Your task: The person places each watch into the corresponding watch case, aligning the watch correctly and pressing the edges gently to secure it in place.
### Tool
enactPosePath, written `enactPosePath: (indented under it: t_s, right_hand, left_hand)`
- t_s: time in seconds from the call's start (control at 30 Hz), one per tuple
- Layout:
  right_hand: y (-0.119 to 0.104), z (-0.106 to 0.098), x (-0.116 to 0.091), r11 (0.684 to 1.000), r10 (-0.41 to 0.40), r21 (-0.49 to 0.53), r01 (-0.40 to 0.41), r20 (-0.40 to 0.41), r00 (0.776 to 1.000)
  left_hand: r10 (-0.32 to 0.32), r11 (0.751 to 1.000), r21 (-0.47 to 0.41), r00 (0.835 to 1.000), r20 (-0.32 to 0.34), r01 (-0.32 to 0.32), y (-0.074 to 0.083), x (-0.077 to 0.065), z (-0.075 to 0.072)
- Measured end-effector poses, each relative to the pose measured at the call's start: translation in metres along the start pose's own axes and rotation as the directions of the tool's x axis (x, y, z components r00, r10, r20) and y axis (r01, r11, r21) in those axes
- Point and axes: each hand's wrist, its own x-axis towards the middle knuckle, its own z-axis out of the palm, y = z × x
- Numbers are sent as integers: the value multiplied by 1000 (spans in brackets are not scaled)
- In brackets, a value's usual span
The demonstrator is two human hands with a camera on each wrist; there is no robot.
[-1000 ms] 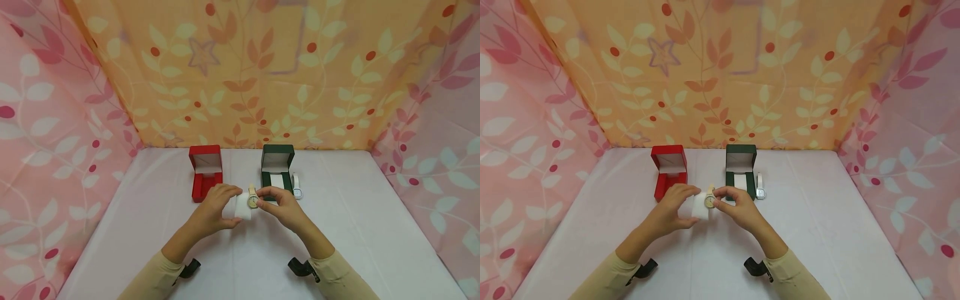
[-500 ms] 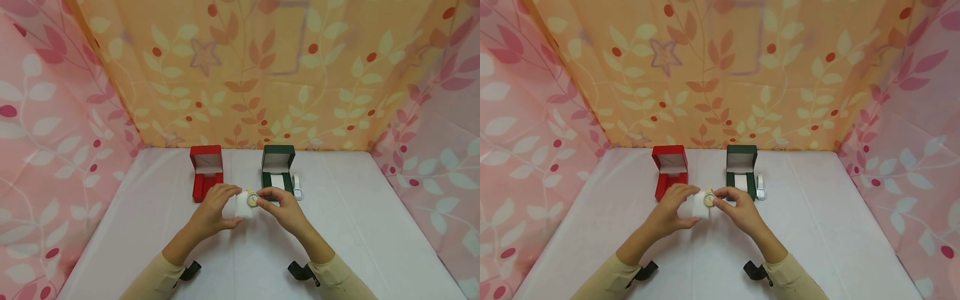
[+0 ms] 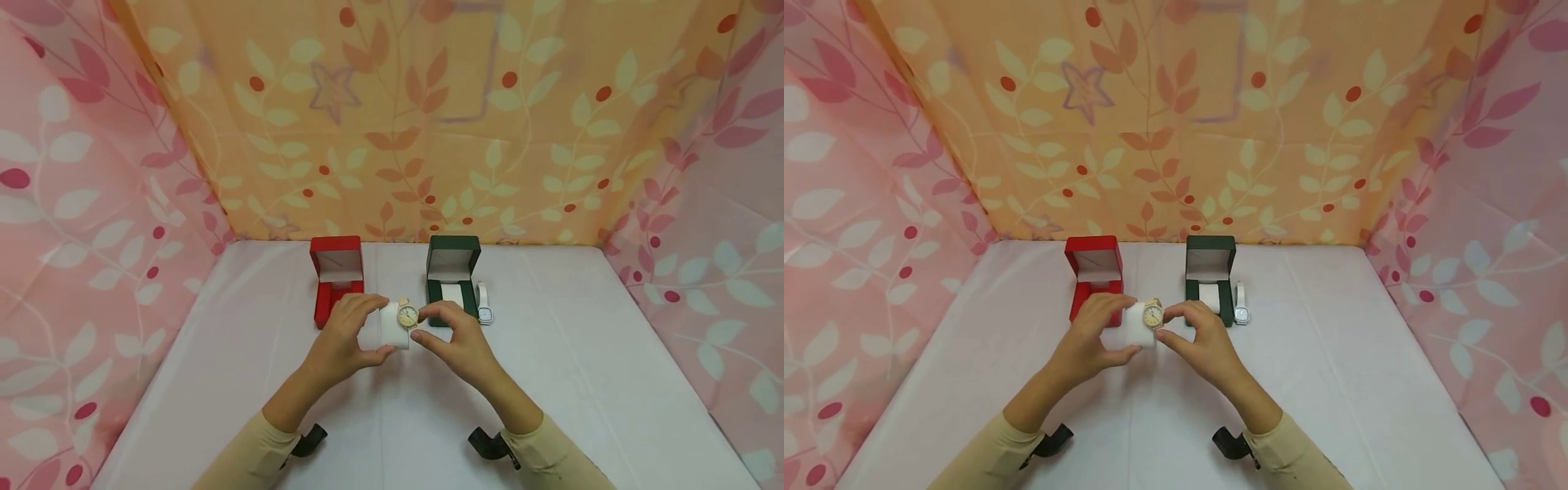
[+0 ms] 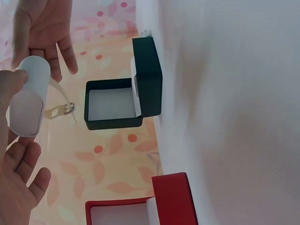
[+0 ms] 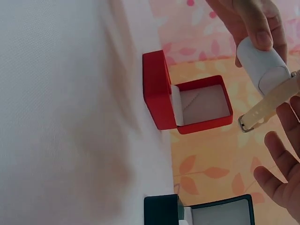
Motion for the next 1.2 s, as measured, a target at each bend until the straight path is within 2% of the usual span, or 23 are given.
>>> enactPosePath:
  t_s: [0.2, 0.3, 0.57, 0.73, 1.07, 1.2]
  right_hand:
    - [2, 6, 2, 985, -138, -101, 139, 11, 990]
    - [3, 9, 3, 977, -167, -133, 166, 4, 986]
    - [3, 13, 7, 973, -170, -162, 162, -41, 985]
    - [7, 13, 9, 976, -166, -151, 155, -61, 984]
    - [13, 11, 15, 980, -175, -116, 164, -97, 980]
    - [15, 14, 17, 980, -180, -106, 168, -113, 977]
  left_hand:
    - [-12, 1000, -7, 999, -34, 11, -1, 2, -2]
    - [-19, 1000, -10, 999, -45, 19, -2, 2, -2]
    - [-47, 999, -10, 997, -68, 47, -3, 6, 0]
    - [-60, 998, -23, 996, -59, 58, -5, 9, 3]
    - [-8, 999, 35, 1000, 6, 7, -12, 17, -1]
    - [3, 998, 56, 1000, 8, -4, -14, 21, -5]
